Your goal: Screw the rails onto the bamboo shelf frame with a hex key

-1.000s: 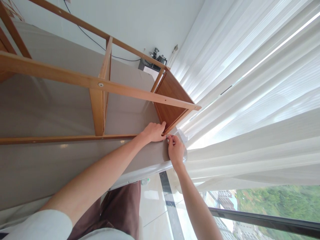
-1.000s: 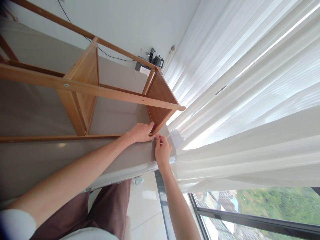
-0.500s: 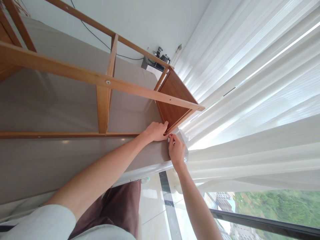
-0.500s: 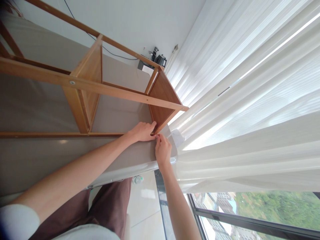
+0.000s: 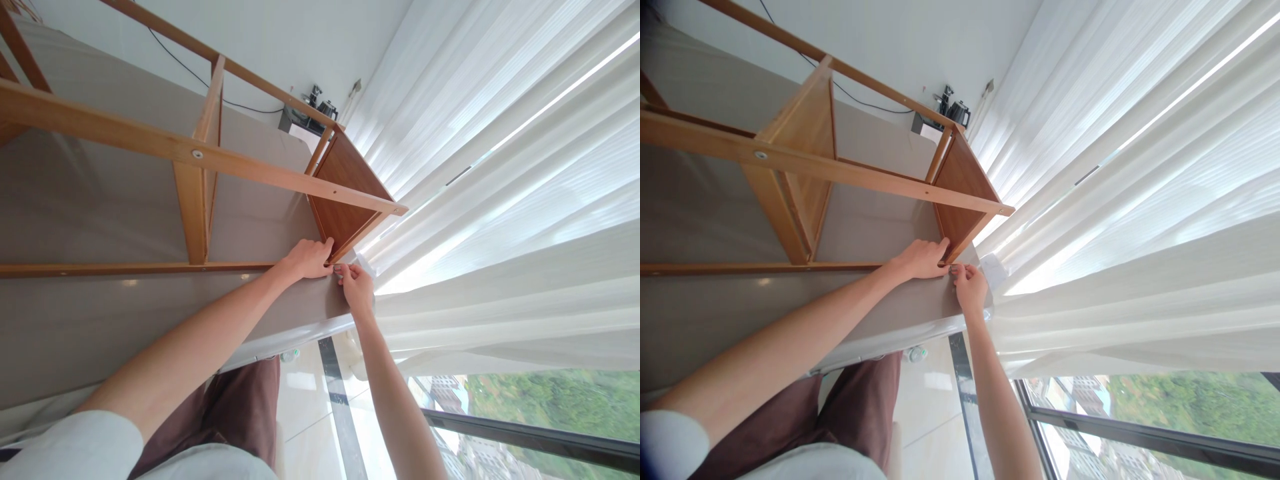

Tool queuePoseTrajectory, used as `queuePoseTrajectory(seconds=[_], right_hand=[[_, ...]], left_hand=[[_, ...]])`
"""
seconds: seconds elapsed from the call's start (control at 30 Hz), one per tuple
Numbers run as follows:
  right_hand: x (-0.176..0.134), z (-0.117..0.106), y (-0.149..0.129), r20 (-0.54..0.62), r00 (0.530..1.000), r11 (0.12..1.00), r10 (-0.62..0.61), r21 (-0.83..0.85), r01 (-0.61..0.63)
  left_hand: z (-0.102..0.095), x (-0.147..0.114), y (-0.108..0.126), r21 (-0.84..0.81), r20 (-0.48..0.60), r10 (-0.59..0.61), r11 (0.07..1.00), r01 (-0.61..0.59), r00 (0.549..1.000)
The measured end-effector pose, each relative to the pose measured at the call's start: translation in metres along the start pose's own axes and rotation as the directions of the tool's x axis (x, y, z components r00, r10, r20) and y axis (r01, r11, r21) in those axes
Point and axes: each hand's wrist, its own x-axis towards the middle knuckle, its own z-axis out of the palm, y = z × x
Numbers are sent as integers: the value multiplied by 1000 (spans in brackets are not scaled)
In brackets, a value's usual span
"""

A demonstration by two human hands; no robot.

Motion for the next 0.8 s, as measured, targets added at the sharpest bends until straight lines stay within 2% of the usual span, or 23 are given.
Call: queuePoseTrajectory(seconds=[0.13,0.27,0.53,0.8], right_hand=[[7,-2,9,40,997,995,64,74,-67],[3,0,9,17,998,995,59,80,-60],[-17,7,5,-96,989,992,-110,-74,103],[-20,9,0,-71,975,966,-209,-169,195]], left_hand=[[0,0,1,11,1,-7,1000,7,1000],[-2,-1,2,22,0,1,1000,-1,1000],[-6,-3,1,14,2,16,1000,-16,1000],[-4,-3,0,-2,8,14,1000,-14,1000]])
